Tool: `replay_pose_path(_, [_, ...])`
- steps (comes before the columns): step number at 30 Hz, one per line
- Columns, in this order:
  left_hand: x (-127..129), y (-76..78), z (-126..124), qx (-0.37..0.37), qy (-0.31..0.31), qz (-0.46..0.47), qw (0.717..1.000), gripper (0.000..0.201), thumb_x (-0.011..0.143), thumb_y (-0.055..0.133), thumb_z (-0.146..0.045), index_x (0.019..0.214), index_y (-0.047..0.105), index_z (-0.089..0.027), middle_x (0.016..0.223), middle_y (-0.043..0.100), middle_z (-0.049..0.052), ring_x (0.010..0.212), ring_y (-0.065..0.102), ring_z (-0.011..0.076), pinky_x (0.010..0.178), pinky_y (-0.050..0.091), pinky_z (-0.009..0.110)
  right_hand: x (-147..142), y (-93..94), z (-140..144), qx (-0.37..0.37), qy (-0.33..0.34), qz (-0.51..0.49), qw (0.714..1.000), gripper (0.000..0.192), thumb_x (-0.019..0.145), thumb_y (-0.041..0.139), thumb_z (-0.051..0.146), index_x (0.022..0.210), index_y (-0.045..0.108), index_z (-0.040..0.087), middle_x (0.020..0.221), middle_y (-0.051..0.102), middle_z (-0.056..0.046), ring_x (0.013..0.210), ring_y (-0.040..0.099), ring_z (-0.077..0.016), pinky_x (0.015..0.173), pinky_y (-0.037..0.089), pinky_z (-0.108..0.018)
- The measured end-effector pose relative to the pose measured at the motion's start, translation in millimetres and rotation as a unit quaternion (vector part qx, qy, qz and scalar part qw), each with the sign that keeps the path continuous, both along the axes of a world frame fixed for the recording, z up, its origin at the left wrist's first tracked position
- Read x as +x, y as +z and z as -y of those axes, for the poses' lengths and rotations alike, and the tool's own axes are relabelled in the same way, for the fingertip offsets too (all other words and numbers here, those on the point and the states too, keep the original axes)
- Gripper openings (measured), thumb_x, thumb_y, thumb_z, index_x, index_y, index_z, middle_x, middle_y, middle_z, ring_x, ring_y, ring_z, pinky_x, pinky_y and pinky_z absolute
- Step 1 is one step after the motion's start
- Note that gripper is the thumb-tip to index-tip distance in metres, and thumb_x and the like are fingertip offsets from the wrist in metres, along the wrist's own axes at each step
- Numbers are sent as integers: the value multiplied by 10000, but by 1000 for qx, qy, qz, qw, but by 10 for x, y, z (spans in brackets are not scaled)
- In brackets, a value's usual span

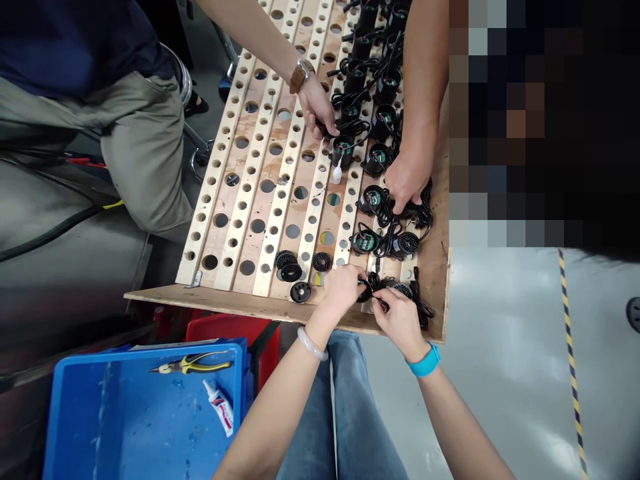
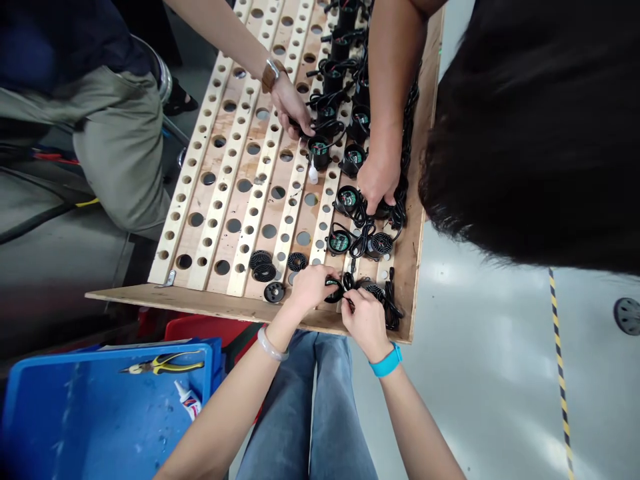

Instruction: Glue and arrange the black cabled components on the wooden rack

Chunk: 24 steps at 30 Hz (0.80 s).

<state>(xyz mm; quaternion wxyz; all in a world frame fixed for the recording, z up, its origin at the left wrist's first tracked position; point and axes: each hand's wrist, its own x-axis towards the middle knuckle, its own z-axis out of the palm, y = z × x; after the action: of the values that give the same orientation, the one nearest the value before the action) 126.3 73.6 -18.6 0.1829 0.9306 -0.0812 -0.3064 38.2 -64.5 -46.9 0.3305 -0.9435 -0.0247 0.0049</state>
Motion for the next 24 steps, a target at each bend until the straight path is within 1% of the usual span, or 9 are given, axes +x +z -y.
replay_pose_path(3, [-6, 17, -5, 1, 7, -10, 1000, 214, 769, 623, -280, 970, 696, -272, 960, 647, 37, 923, 608, 261, 756, 462, 353, -4, -16, 7, 15, -16, 9, 1000, 176, 866, 481, 203, 885, 642, 134, 787, 539, -15, 693, 508, -112, 661, 385, -243])
replay_pose_path(8, [-9, 17, 12, 0, 5, -13, 1000, 207, 775, 635, -296, 971, 701, -278, 940, 647, 44, 914, 611, 260, 741, 460, 344, -2, -34, -22, -8, -20, 17, 1000, 232, 887, 467, 217, 936, 666, 109, 793, 539, -18, 521, 411, -75, 589, 367, -252])
replay_pose_path(10, [-15, 4, 5, -1, 5, -7, 1000, 218, 781, 627, -301, 984, 701, -283, 945, 648, 46, 913, 612, 260, 738, 460, 341, -1, -41, -22, -21, -23, 10, 999, 255, 886, 461, 228, 949, 684, 121, 790, 550, -15, 541, 439, -85, 599, 368, -264])
replay_pose_path(12, [-26, -17, -26, -10, 1, 0, 1000, 248, 790, 610, -306, 1020, 699, -285, 968, 651, 44, 927, 611, 264, 754, 462, 349, 1, -42, -9, -20, -28, -10, 999, 269, 886, 452, 242, 960, 692, 144, 805, 568, -10, 627, 504, -106, 626, 372, -271])
replay_pose_path(13, [-33, -30, -53, -23, 0, 2, 1000, 271, 800, 594, -304, 1051, 694, -284, 992, 652, 40, 949, 608, 264, 778, 463, 354, 2, -40, 1, -15, -31, -18, 999, 274, 887, 449, 250, 968, 693, 155, 813, 573, -5, 650, 517, -109, 631, 372, -271])
replay_pose_path(15, [-52, -56, -122, -68, -5, 3, 998, 341, 798, 577, -289, 1126, 667, -282, 1053, 646, 14, 1007, 594, 253, 838, 458, 353, 4, -33, 19, -5, -34, -31, 999, 287, 895, 438, 267, 990, 689, 168, 817, 568, 4, 606, 497, -95, 610, 363, -271])
replay_pose_path(18, [-94, -86, -233, -131, -25, -6, 991, 536, 718, 625, -246, 1252, 583, -271, 1159, 609, -31, 1055, 572, 224, 893, 448, 325, 10, -24, 38, -13, -37, -32, 999, 306, 905, 421, 287, 1012, 683, 169, 820, 553, 3, 518, 427, -75, 596, 356, -274])
replay_pose_path(21, [-157, -104, -304, -137, -53, 2, 989, 697, 648, 675, -208, 1320, 495, -224, 1229, 566, -16, 1081, 534, 239, 913, 437, 326, 23, -27, 51, -18, -38, -24, 999, 289, 900, 432, 280, 1005, 677, 168, 832, 564, 3, 557, 455, -84, 626, 379, -268])
replay_pose_path(24, [-228, -114, -323, -116, -74, 16, 990, 736, 656, 679, -198, 1348, 427, -188, 1252, 539, 18, 1086, 496, 270, 896, 437, 359, 34, -35, 71, -3, -42, -13, 999, 237, 896, 461, 279, 989, 653, 176, 864, 581, 11, 655, 512, -102, 632, 400, -250])
